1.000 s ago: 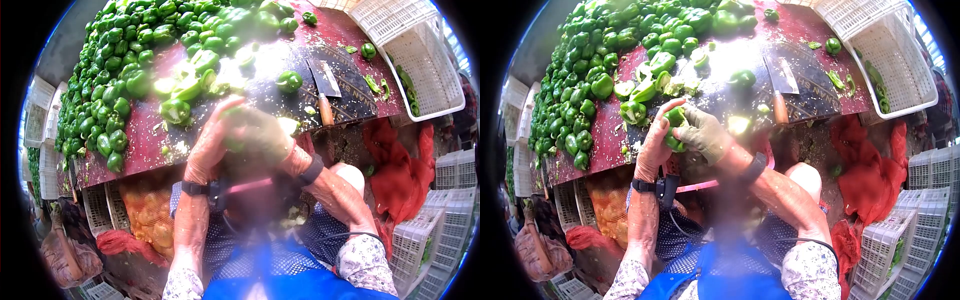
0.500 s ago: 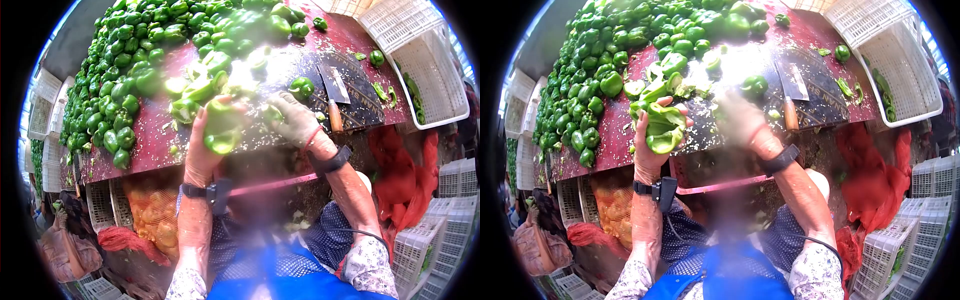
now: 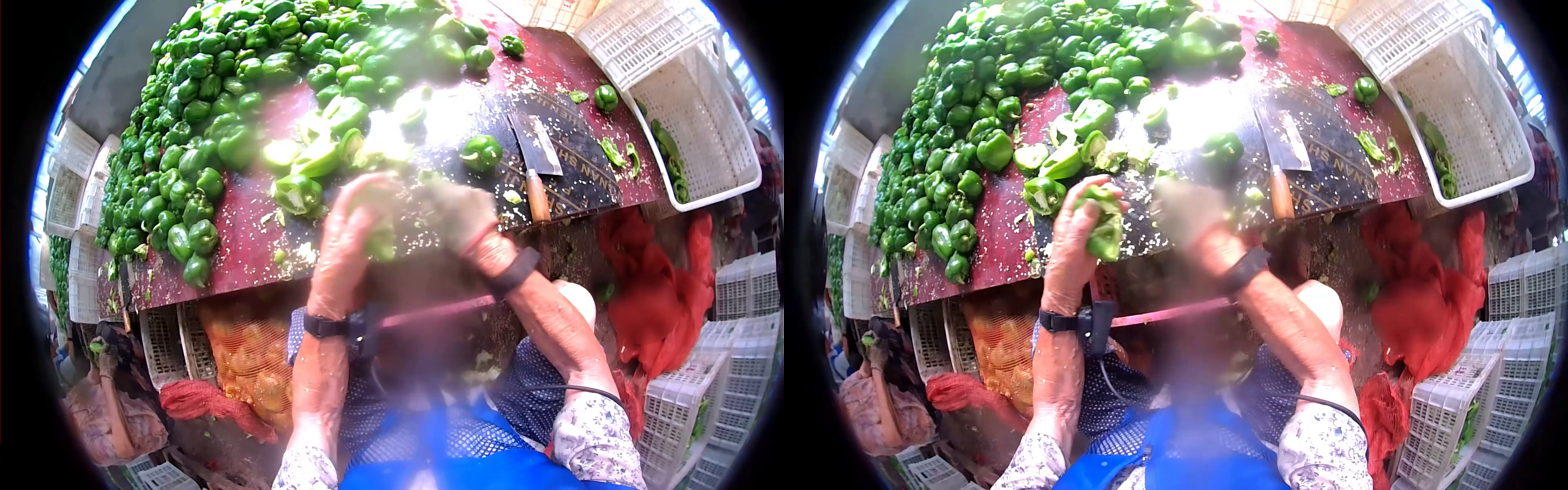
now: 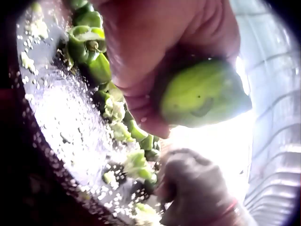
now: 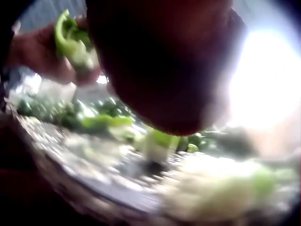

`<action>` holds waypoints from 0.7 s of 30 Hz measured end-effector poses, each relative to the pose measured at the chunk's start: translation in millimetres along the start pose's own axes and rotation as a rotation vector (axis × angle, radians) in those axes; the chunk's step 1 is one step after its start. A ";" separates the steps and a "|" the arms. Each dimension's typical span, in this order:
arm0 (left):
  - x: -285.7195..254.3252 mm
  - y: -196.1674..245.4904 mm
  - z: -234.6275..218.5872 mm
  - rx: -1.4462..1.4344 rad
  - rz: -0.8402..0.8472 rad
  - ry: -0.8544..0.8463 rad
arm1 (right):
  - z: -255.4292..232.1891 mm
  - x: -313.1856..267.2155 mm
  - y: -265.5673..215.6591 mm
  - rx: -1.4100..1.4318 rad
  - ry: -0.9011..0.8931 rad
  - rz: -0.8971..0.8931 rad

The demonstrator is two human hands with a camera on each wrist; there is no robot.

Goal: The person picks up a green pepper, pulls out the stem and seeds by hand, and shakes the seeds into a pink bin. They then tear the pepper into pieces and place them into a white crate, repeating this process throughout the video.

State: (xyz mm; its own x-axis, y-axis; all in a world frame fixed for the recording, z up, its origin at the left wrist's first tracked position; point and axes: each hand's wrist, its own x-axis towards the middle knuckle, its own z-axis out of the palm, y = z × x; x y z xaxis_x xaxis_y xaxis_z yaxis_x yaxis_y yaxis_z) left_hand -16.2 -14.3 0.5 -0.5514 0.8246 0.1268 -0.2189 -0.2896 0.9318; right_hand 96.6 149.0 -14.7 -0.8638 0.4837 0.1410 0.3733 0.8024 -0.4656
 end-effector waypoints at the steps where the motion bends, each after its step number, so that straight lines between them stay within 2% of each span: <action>1: -2.3 10.7 -7.9 -0.029 0.022 0.045 | -9.7 3.5 5.4 -0.087 -0.004 0.085; 2: -3.8 22.0 -18.3 -0.059 0.047 0.087 | -19.9 7.0 9.7 -0.176 -0.003 0.171; 3: 6.1 29.5 -29.8 -0.120 0.142 0.070 | -34.5 5.8 3.9 -0.197 0.034 0.049; 4: 0.5 30.6 -32.3 -0.093 0.184 0.162 | -29.1 6.6 2.3 -0.032 0.090 -0.014; 6: 4.0 25.5 -17.8 0.167 0.170 0.268 | -9.7 8.1 -1.7 0.300 0.197 -0.139; 7: 1.6 22.3 3.5 0.374 0.174 0.132 | 1.5 2.2 -17.3 0.244 0.249 -0.179; 8: 5.3 -24.8 5.7 0.988 0.439 0.076 | 31.3 -5.9 -16.6 0.359 0.174 -0.094; 10: 5.1 -21.2 4.3 0.930 0.391 0.034 | -8.3 -12.6 -48.3 0.414 -0.091 0.094; 12: 2.2 9.0 -8.1 0.199 0.065 0.090 | -9.6 -1.8 -31.5 0.276 -0.058 -0.108; 14: 8.2 20.6 -34.2 -0.114 0.045 0.119 | -13.8 33.6 -8.5 0.132 -0.039 -0.019; 16: 8.3 30.8 -43.5 -0.184 0.057 0.173 | -16.9 59.7 -13.1 0.169 0.127 -0.042; 19: 11.3 32.8 -52.8 -0.291 0.135 0.175 | 13.0 103.0 -17.6 0.052 0.064 -0.206; 21: 17.8 35.6 -61.9 -0.378 0.150 0.178 | 38.4 126.0 -21.9 -0.108 -0.173 -0.147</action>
State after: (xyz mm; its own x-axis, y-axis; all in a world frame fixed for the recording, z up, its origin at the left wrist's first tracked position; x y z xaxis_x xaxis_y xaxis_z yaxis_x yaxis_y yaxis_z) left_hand -83.6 -40.0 14.9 -0.7223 0.6729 0.1596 -0.3867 -0.5844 0.7134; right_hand -33.4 179.0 -20.3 -0.9530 0.2997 0.0442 0.2656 0.8967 -0.3541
